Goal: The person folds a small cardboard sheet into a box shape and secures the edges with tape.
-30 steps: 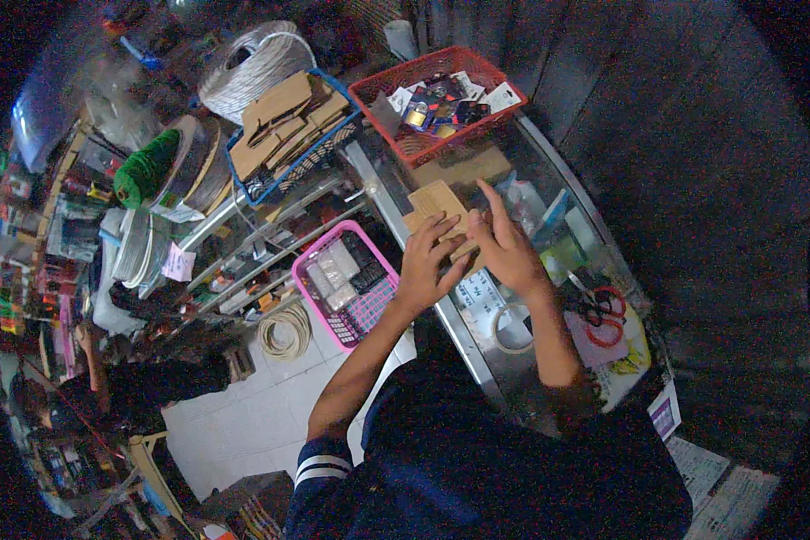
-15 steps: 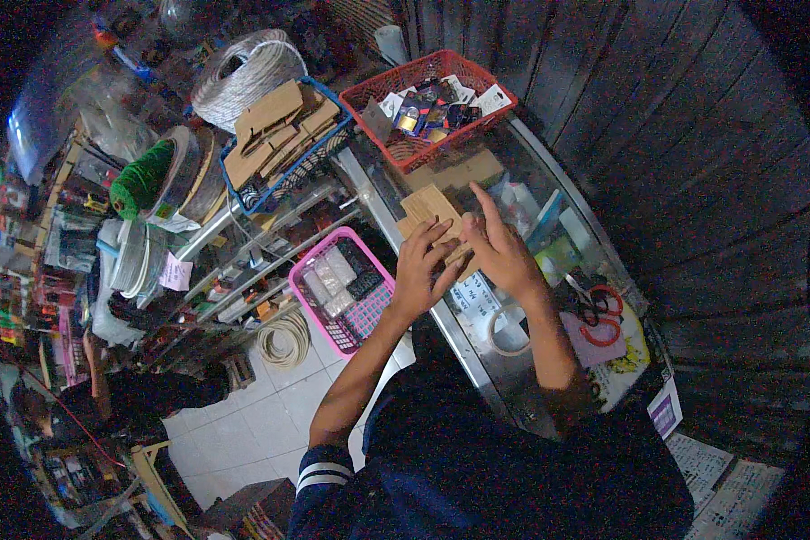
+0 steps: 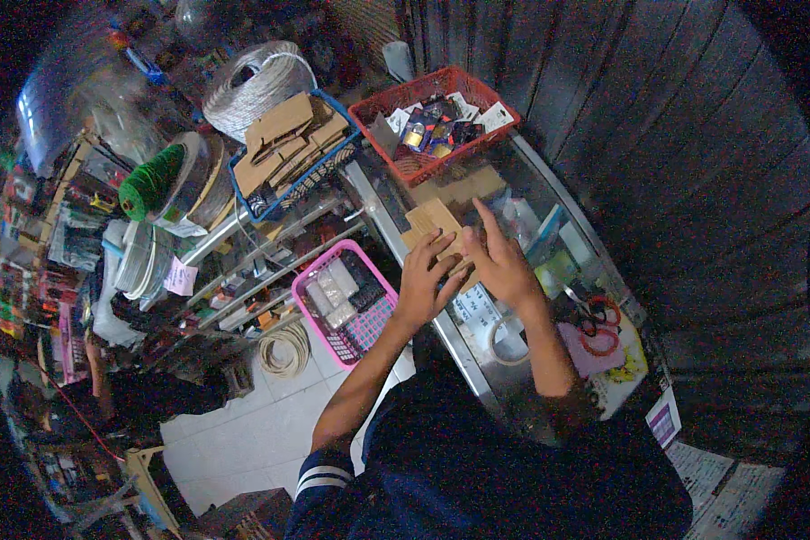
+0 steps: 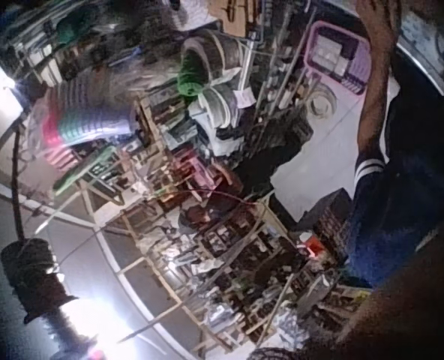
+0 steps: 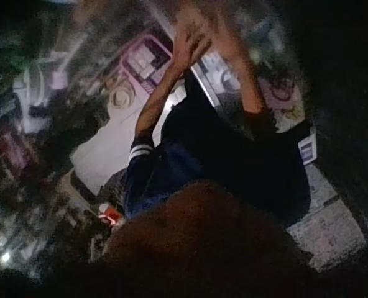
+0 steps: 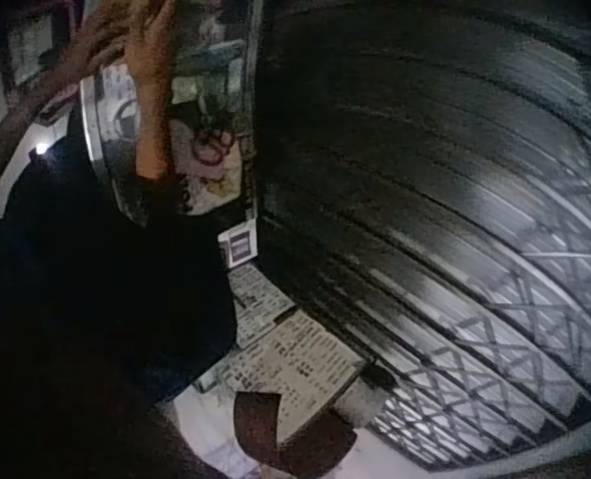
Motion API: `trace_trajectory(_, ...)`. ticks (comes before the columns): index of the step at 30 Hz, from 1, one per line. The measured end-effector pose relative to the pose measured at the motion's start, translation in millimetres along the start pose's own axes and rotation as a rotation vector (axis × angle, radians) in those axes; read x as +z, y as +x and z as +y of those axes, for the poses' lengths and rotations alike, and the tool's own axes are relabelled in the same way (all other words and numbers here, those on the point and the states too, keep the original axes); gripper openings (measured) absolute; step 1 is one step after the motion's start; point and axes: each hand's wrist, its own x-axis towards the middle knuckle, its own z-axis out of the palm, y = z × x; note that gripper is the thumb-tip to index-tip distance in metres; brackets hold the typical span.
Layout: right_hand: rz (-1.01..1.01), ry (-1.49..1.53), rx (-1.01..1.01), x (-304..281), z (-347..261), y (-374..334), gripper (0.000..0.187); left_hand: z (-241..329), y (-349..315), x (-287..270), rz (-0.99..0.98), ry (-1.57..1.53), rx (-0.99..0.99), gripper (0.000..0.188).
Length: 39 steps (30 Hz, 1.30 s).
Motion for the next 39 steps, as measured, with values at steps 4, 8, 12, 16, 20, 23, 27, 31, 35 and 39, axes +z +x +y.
trace_trajectory(4, -0.137, -0.038, 0.190, -7.7, -11.8, -0.3, 0.061, 1.3, -0.2, 1.2, 0.031, -0.019, 0.003, 0.031)
trace_trajectory(8, 0.011, -0.060, -0.011, 0.2, -3.1, -1.4, 0.067, 1.0, -1.7, 2.6, 0.028, -0.034, 0.000, 0.030)
trace_trajectory(12, -0.019, -0.156, 0.076, -5.6, -25.1, -7.2, 0.067, 3.5, -1.3, -0.2, 0.021, -0.026, 0.003, 0.031)
trace_trajectory(16, -0.054, -0.155, 0.146, -9.2, -26.6, -8.0, 0.066, 5.1, 1.1, -3.6, 0.025, -0.052, 0.032, 0.032)
trace_trajectory(20, 0.003, -0.120, 0.116, -5.8, -21.5, -8.0, 0.068, 3.0, 0.6, -1.9, 0.043, -0.069, 0.051, 0.031)
trace_trajectory(23, 0.076, -0.066, 0.033, -1.5, -6.8, -7.5, 0.071, 5.9, 1.6, -3.4, 0.025, -0.043, 0.042, 0.031)
trace_trajectory(27, 0.041, -0.139, 0.073, -2.3, -16.8, -8.5, 0.070, 7.6, -1.3, -4.7, 0.011, -0.027, 0.004, 0.031)
trace_trajectory(31, 0.021, -0.155, 0.077, -5.6, -24.8, -11.4, 0.062, 8.8, -1.2, -4.9, -0.004, -0.022, 0.000, 0.031)
trace_trajectory(35, 0.031, -0.206, 0.063, -9.2, -25.5, -12.4, 0.060, 3.9, -2.7, -0.2, 0.010, -0.029, 0.020, 0.030)
trace_trajectory(39, 0.118, -0.145, -0.088, -7.6, -9.7, -10.2, 0.057, 4.9, -2.9, -2.0, 0.038, -0.035, 0.026, 0.026)
